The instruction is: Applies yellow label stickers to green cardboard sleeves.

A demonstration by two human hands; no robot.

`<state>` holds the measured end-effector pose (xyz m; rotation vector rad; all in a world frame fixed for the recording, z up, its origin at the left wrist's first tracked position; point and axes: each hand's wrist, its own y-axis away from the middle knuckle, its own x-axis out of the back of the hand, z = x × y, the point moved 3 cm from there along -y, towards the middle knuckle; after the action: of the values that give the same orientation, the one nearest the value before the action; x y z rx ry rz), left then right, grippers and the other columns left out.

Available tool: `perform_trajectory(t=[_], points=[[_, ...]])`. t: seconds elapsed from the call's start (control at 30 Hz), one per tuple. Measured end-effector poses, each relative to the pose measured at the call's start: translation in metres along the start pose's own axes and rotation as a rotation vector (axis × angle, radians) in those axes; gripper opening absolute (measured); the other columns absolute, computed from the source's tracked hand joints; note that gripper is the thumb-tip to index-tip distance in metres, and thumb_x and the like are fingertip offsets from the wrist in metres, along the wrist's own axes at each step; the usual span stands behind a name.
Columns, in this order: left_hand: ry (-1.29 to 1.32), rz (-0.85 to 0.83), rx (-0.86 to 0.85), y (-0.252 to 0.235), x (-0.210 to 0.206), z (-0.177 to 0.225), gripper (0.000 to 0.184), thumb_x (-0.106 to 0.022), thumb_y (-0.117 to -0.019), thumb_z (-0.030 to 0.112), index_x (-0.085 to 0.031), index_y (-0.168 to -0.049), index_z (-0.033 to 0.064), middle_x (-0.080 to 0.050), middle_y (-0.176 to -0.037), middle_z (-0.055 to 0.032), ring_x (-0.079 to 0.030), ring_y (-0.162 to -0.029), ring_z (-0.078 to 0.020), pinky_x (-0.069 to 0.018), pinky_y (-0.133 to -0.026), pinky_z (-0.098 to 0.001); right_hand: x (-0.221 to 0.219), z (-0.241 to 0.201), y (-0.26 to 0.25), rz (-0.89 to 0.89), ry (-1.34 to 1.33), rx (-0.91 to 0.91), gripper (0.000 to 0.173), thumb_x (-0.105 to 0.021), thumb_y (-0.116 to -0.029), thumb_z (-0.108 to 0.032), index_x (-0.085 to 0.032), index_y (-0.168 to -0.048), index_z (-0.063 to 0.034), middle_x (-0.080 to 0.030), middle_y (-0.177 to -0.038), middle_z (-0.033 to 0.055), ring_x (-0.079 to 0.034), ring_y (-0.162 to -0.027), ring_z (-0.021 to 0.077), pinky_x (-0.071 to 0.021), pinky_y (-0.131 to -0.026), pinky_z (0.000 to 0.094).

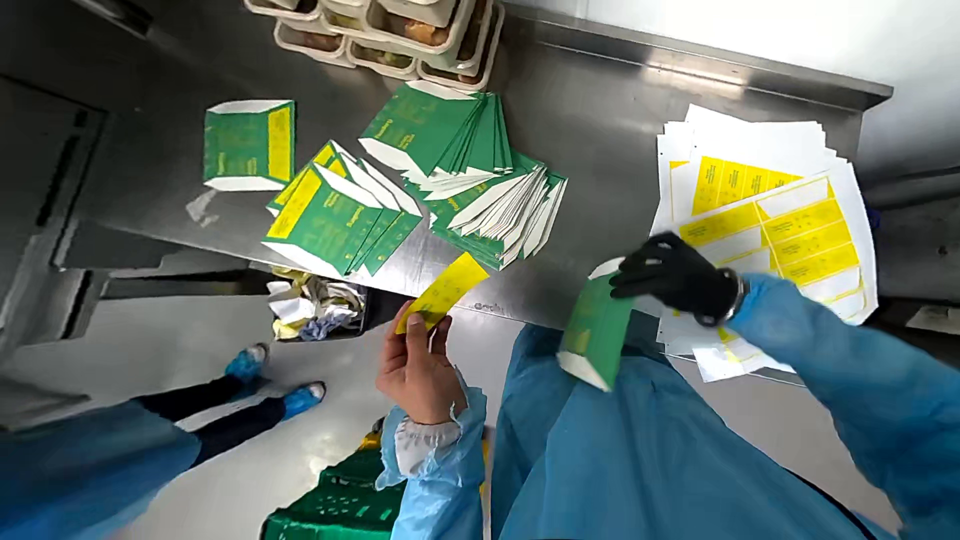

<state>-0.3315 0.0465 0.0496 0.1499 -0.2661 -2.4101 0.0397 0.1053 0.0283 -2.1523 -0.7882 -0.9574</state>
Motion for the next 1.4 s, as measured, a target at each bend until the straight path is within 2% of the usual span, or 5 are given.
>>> perform_trajectory(t=[0.2, 0.33, 0.53, 1.07, 1.4], points=[[0.008, -0.148, 0.196, 0.040, -0.028, -0.025, 0.022, -0.055, -0.1051, 0.009, -0.065, -0.124, 0.0044, -0.072, -0.108, -0.0033, -0.072, -0.089, -0.0152, -0.0626, -0.082, -0.0341, 0.005, 0.133, -0.001, -0.042, -0.199, -0.034, 0.044, -0.046, -0.0969, -0.002, -0.084, -0.101, -0.0231, -0.069, -0.136, 0.0041, -0.044, -0.146, 0.0383, -0.0228, -0.123, 0.0644], [-0.014, -0.257, 0.210, 0.057, -0.052, -0.041, 0.021, -0.057, -0.1037, 0.006, -0.067, -0.122, 0.0007, -0.074, -0.101, -0.0069, -0.073, -0.084, -0.0161, -0.0632, -0.079, -0.0347, 0.050, 0.127, 0.020, -0.243, 0.324, -0.184, 0.087, -0.054, -0.0791, 0.025, -0.057, -0.148, -0.0286, -0.045, -0.161, 0.0039, -0.033, -0.152, 0.0389, -0.0277, -0.119, 0.0654], [-0.107, -0.559, 0.085, 0.081, -0.109, -0.042, 0.022, -0.062, -0.1012, 0.006, -0.069, -0.121, 0.0006, -0.075, -0.102, -0.0091, -0.074, -0.087, -0.0196, -0.0641, -0.081, -0.0374, 0.046, -0.009, 0.049, 0.423, -0.211, -0.947, 0.046, -0.064, -0.0994, -0.039, -0.066, -0.133, -0.0086, -0.068, -0.132, 0.0077, -0.066, -0.118, 0.0179, -0.0571, -0.097, 0.0428], [-0.445, -1.057, -0.098, 0.088, -0.210, -0.060, 0.022, -0.064, -0.1014, 0.020, -0.076, -0.119, 0.0143, -0.056, -0.144, -0.0053, -0.060, -0.125, -0.0208, -0.0588, -0.096, -0.0406, -0.024, -0.079, 0.098, 1.135, -0.310, -1.432, 0.012, -0.075, -0.0928, -0.026, -0.072, -0.090, -0.0154, -0.066, -0.073, -0.0030, -0.059, -0.058, 0.0094, -0.0505, -0.052, 0.0287], [-0.706, -1.078, -0.159, 0.025, -0.299, -0.111, 0.075, -0.082, -0.0894, 0.020, -0.040, -0.151, 0.0135, -0.075, -0.097, -0.0047, -0.073, -0.081, -0.0164, -0.0625, -0.075, -0.0376, -0.053, 0.001, 0.097, 1.050, -0.288, -1.739, 0.022, -0.077, -0.0898, -0.037, -0.077, -0.088, -0.0143, -0.073, -0.077, -0.0011, -0.067, -0.068, 0.0130, -0.0565, -0.065, 0.0409]])
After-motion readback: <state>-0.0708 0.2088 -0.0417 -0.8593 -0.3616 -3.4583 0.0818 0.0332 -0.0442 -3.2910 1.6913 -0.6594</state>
